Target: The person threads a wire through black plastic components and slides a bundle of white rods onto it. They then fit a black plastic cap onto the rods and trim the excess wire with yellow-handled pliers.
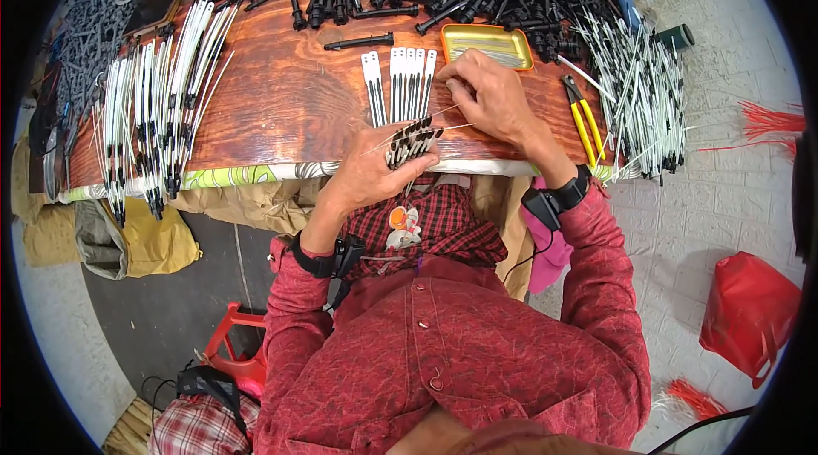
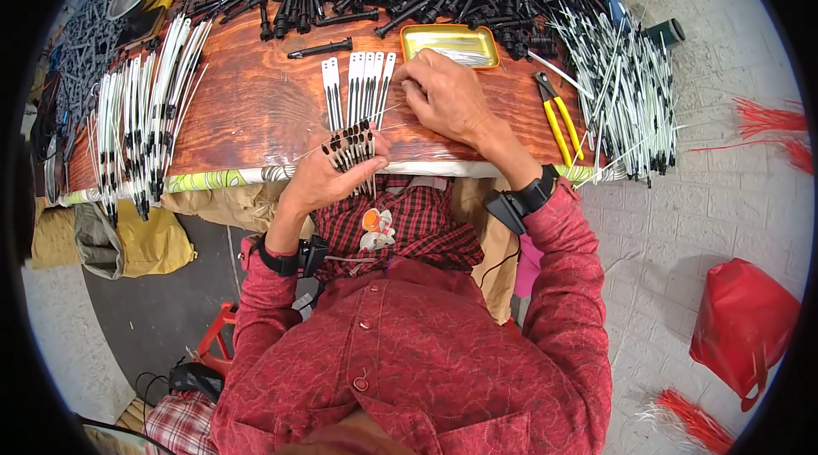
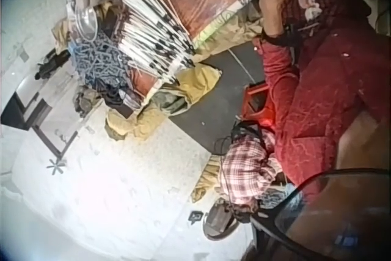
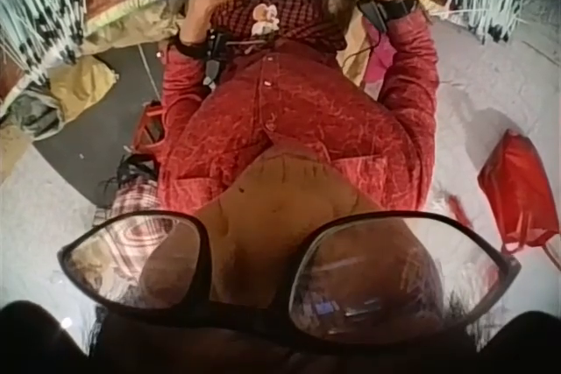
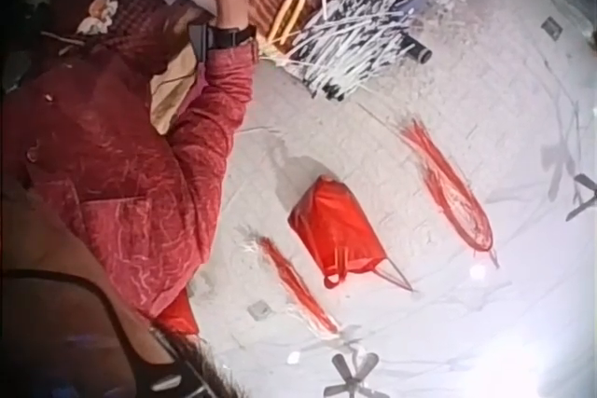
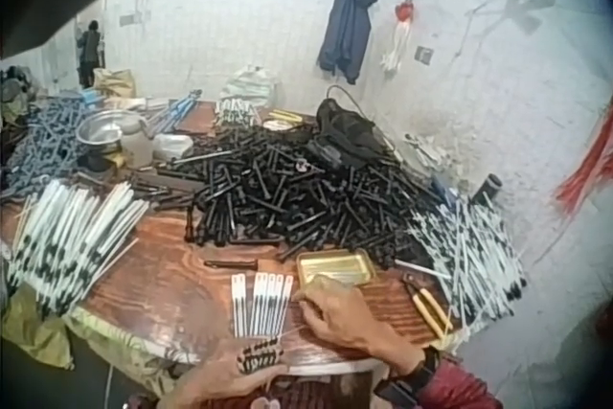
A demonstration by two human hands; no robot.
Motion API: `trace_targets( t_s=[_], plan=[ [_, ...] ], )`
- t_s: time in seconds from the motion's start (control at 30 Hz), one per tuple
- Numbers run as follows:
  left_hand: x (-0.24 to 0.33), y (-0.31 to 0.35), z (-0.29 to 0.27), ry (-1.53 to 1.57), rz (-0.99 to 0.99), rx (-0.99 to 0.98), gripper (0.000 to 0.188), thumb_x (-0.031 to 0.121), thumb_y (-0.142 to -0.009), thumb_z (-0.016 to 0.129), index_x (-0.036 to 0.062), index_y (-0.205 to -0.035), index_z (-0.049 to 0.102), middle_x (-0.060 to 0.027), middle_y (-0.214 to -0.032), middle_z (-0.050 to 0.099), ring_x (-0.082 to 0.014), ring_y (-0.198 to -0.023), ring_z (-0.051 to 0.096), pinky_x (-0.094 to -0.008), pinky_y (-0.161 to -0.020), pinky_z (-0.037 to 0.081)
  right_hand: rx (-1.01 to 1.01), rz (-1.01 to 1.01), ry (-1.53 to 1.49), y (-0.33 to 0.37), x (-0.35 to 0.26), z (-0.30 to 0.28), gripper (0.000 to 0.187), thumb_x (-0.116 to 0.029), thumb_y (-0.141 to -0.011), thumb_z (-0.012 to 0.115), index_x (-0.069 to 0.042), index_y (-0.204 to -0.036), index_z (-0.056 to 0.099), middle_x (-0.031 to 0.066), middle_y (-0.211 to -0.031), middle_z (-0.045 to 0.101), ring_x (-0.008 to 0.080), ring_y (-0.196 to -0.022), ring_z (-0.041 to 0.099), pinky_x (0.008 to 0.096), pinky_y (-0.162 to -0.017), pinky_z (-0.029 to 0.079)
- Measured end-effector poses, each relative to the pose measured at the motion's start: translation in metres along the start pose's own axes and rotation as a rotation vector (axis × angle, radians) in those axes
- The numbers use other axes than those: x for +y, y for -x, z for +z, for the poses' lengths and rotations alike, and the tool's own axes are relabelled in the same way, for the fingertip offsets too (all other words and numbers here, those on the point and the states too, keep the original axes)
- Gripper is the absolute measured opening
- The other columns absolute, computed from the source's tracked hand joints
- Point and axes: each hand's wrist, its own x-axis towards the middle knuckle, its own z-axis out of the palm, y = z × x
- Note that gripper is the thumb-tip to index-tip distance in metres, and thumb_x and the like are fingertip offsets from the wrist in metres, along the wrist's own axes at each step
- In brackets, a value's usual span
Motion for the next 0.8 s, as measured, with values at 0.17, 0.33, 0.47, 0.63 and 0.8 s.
trace_targets(
  t_s=[0.17, 0.33, 0.47, 0.63, 0.8],
  plan=[
    [0.0, 0.001, 0.0, -0.018, 0.029, 0.024, 0.031, 0.017, -0.087, 0.073, 0.0031, -0.114, 0.071, -0.0142, -0.095, 0.074, -0.0263, -0.082, 0.073, -0.0351, -0.071, 0.056, 0.057, -0.037, 0.15, 0.002, -0.007, 0.01, 0.01, -0.008, -0.086, 0.068, -0.007, -0.096, 0.067, 0.009, -0.082, 0.058, 0.0294, -0.08, 0.06, 0.0396, -0.07, 0.05],
    [0.002, 0.0, 0.0, 0.001, 0.001, 0.013, 0.031, 0.017, -0.087, 0.073, 0.0029, -0.115, 0.071, -0.014, -0.094, 0.074, -0.025, -0.081, 0.073, -0.0344, -0.071, 0.056, 0.123, -0.075, 0.157, 0.0, -0.004, 0.013, 0.012, -0.007, -0.085, 0.069, -0.008, -0.097, 0.068, 0.0079, -0.081, 0.057, 0.0285, -0.08, 0.06, 0.0397, -0.07, 0.049],
    [0.006, 0.0, -0.001, -0.011, 0.008, 0.004, 0.016, 0.012, -0.088, 0.071, 0.0025, -0.1, 0.068, -0.0091, -0.089, 0.071, -0.0231, -0.081, 0.069, -0.0347, -0.075, 0.054, 0.124, -0.08, 0.173, 0.001, -0.006, 0.014, 0.013, -0.006, -0.084, 0.069, -0.009, -0.097, 0.068, 0.0074, -0.081, 0.058, 0.028, -0.08, 0.06, 0.0389, -0.07, 0.049],
    [0.0, 0.0, 0.001, 0.002, 0.031, 0.027, 0.032, 0.017, -0.087, 0.074, 0.0028, -0.115, 0.071, -0.0139, -0.093, 0.074, -0.0256, -0.079, 0.072, -0.0349, -0.071, 0.056, 0.154, -0.078, 0.159, -0.001, -0.009, 0.018, 0.013, -0.006, -0.084, 0.069, -0.009, -0.096, 0.069, 0.007, -0.08, 0.057, 0.0275, -0.079, 0.06, 0.0383, -0.068, 0.049],
    [0.001, -0.001, 0.0, -0.041, 0.083, 0.034, 0.032, 0.017, -0.087, 0.074, 0.0027, -0.115, 0.071, -0.0141, -0.093, 0.074, -0.026, -0.079, 0.072, -0.0351, -0.071, 0.056, 0.178, -0.054, 0.142, 0.0, -0.01, 0.021, 0.012, -0.005, -0.084, 0.068, -0.008, -0.096, 0.069, 0.0067, -0.08, 0.058, 0.027, -0.079, 0.061, 0.0379, -0.067, 0.05]
  ],
)
